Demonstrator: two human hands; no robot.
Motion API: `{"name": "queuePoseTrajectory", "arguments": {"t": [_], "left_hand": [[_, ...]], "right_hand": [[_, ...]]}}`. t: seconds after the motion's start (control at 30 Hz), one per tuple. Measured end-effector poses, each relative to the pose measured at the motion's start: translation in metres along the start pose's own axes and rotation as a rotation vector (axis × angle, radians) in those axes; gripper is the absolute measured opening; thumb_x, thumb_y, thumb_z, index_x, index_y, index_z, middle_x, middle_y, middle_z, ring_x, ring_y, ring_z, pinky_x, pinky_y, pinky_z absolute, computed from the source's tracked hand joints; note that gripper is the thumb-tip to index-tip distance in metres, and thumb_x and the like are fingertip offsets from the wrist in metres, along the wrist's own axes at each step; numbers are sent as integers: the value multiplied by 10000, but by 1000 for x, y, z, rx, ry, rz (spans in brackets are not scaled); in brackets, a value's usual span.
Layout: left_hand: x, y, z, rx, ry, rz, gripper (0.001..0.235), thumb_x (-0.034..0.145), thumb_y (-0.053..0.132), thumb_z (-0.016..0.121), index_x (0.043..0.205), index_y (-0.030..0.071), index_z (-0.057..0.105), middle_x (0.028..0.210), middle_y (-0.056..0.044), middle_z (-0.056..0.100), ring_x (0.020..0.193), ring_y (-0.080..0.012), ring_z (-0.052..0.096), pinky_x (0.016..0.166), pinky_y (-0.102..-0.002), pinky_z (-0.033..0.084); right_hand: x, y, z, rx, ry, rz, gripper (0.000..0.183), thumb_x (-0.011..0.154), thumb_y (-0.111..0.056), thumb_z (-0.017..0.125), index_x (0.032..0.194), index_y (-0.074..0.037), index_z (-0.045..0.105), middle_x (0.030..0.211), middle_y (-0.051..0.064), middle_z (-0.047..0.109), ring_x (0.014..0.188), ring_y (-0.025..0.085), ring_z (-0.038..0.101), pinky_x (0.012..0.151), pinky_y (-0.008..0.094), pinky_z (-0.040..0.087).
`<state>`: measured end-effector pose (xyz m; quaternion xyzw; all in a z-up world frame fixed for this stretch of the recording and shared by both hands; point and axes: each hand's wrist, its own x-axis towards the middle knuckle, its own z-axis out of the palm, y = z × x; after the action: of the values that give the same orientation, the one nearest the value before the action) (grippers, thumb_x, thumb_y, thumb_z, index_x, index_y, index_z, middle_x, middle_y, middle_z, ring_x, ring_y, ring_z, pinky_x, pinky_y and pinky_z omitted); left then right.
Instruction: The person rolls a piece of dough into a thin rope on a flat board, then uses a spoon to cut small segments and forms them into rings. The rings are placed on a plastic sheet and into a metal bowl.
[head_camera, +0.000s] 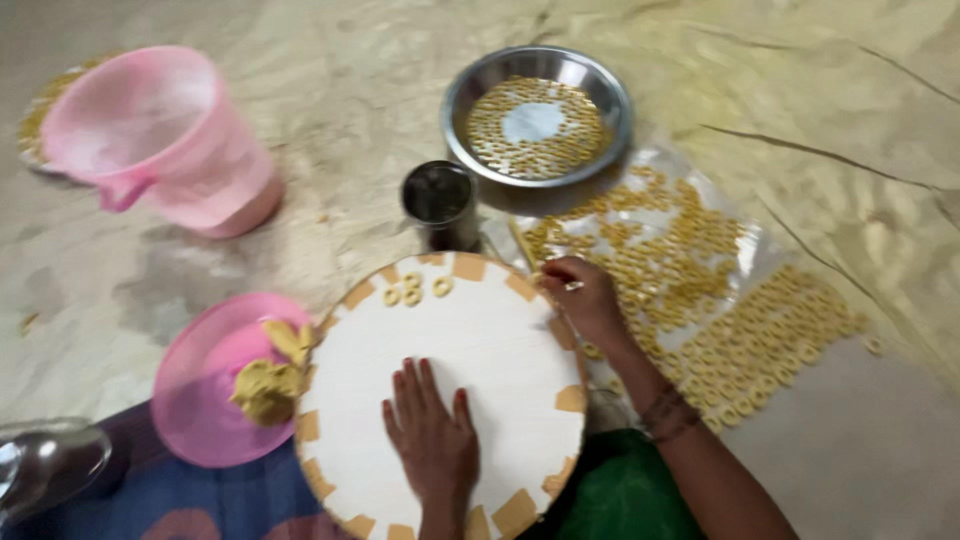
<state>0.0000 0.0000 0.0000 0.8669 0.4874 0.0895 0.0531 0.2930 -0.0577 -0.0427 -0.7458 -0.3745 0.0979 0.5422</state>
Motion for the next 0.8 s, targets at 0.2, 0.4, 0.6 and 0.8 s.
{"name": "queuePoseTrajectory", "arguments": {"t": [0.2,0.4,0.6,0.8], "left_hand": [[1,-8,12,-159,73,41,680,1009,461,414,1567,79,342,1666,-123,284,1545,-295,215,1228,-532,130],[5,-20,32,-158,141,65,738,984,488,466,1574,49,405,1662,-179,345,1546,-335,279,1229,-601,160],[9,-41,63,-97,190,69,736,1009,517,511,1565,35,470,1640,-238,409,1552,-399,320,1246,-641,170],[10,-60,86,-144,268,146,677,1016,384,573,1539,-37,493,1601,-311,441,1534,-494,344,1253,-638,282]], "right_hand": [[-77,55,-151,-58,341,301,262,956,-206,740,1159,-41,755,1090,87,753,955,175,724,830,333,598],[-159,136,-254,-80,755,666,247,915,-155,782,1133,-40,777,1029,91,762,893,168,708,794,328,584],[-179,208,-295,-167,920,696,193,881,-120,786,1056,-41,805,921,76,771,783,156,690,734,310,560],[-161,234,-313,-450,937,664,180,860,-157,808,1031,-104,824,939,96,788,832,197,745,803,320,575]]}}
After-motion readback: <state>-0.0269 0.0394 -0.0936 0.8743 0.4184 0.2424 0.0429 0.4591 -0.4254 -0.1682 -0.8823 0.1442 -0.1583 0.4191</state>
